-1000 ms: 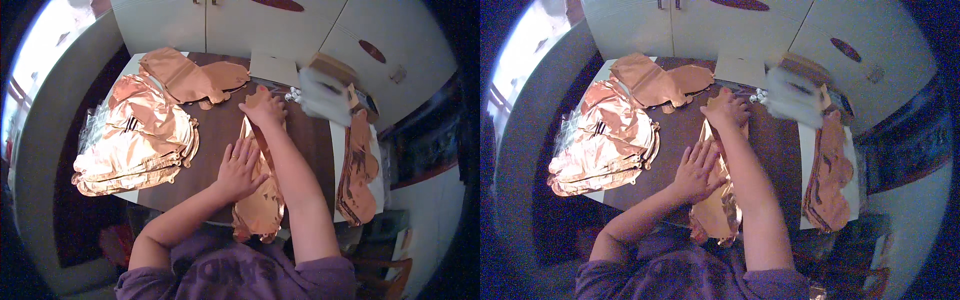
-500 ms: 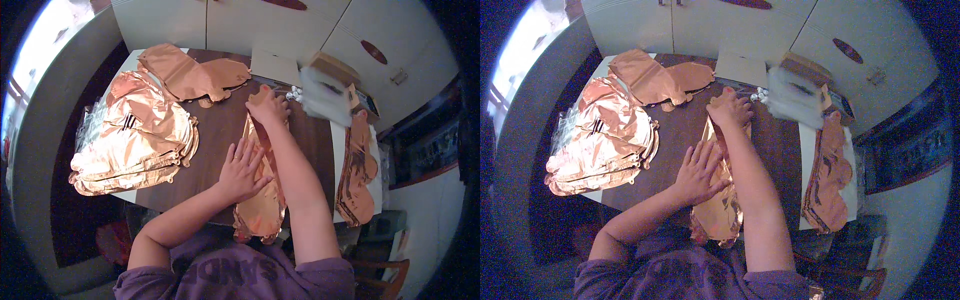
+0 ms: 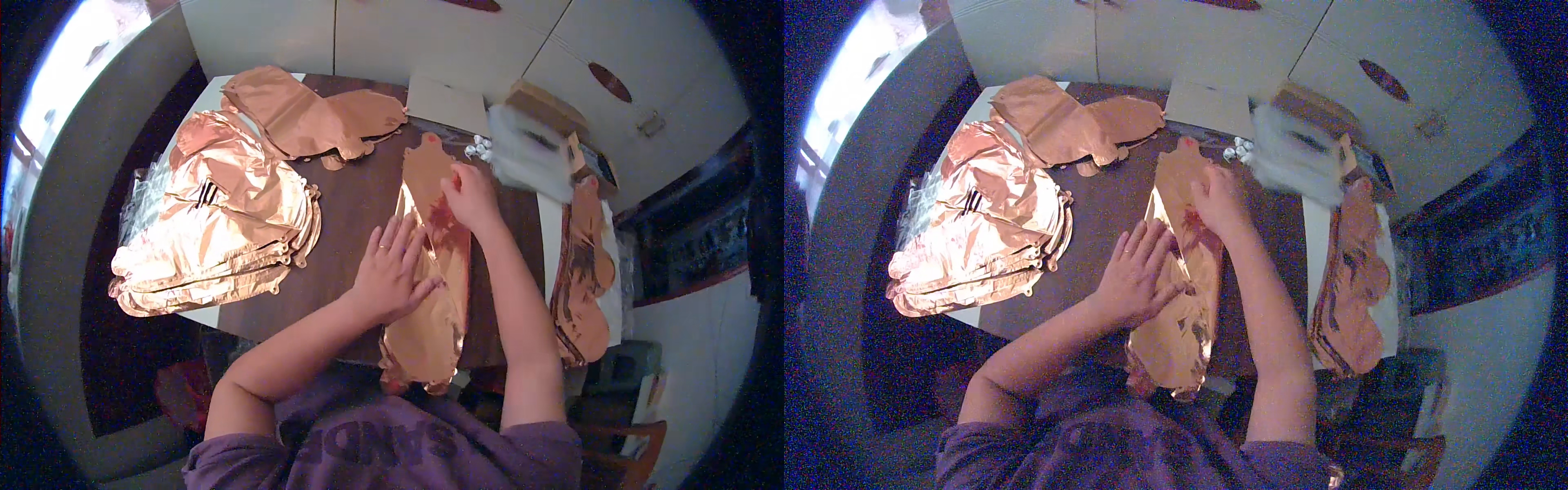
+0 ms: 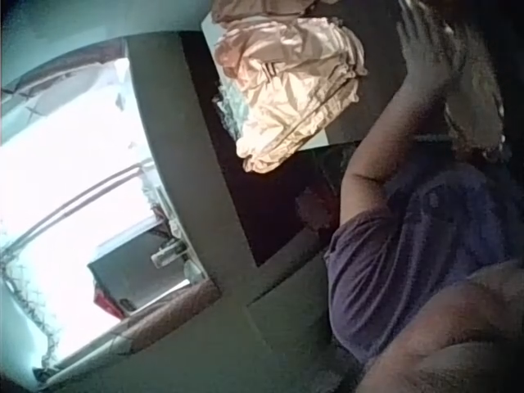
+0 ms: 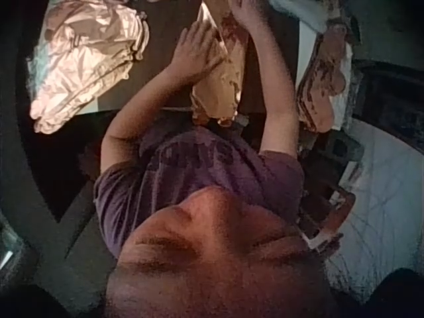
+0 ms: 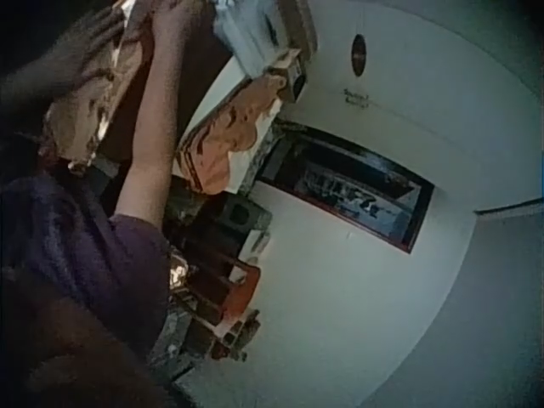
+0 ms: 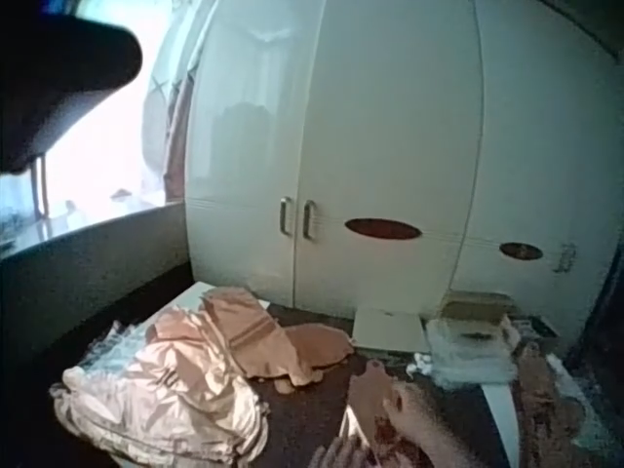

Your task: Folding rose gold foil balloons and placing them into plastic packaging sleeves with cardboard inserts.

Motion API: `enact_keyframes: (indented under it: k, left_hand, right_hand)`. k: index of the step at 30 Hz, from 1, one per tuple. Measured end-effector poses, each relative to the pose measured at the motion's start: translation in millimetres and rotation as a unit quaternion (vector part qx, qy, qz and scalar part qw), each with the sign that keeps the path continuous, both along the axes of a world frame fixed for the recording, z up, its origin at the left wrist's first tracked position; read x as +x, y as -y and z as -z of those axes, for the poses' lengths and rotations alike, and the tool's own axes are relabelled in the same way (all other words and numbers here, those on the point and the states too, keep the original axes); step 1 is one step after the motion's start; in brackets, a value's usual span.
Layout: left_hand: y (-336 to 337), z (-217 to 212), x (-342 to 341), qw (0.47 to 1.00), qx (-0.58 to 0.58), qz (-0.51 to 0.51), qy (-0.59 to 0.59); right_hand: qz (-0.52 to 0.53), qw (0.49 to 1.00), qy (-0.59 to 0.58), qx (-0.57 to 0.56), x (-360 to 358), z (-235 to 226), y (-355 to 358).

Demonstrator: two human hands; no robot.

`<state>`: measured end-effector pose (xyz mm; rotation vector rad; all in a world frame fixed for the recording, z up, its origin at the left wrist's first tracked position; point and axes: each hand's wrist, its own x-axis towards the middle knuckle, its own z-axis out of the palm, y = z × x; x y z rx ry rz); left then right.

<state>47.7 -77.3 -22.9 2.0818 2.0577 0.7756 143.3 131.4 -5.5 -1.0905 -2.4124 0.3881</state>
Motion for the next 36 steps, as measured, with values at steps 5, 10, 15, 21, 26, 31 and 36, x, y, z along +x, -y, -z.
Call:
enact_keyframes:
  k: [5,10,15,21,26,31,36]
  left_hand:
    - [0.1,5.2,-3.4,0.998,-0.020,-0.003,-0.066]
    - [-2.3,3.1,0.3,0.995,-0.044,0.013,-0.090]
    - [-1.7,6.5,2.6,0.996,0.010,0.017,-0.083]
    - [-0.4,16.6,-5.7,0.990,0.033,0.020,-0.133]
    - [-9.3,19.6,-14.8,0.992,0.052,0.026,-0.116]
    - [-12.9,6.1,-27.0,0.994,-0.001,0.058,-0.096]
    - [-11.6,9.4,-31.4,0.992,0.006,0.067,-0.104]
  right_hand:
    - [-0.046,0.997,0.055,0.031,14.0,7.4,14.1]
    - [-0.048,0.991,0.030,0.123,18.9,28.7,10.0]
    - [-0.030,0.981,-0.046,0.187,21.6,34.8,10.5]
    - [-0.146,0.989,-0.021,-0.009,42.8,-50.9,128.4]
    - [-0.255,0.966,-0.038,-0.016,63.8,-38.6,189.7]
    - [-0.194,0.977,-0.008,0.090,58.7,-18.8,197.4]
    - [-0.208,0.969,0.114,0.074,48.5,-17.7,211.4]
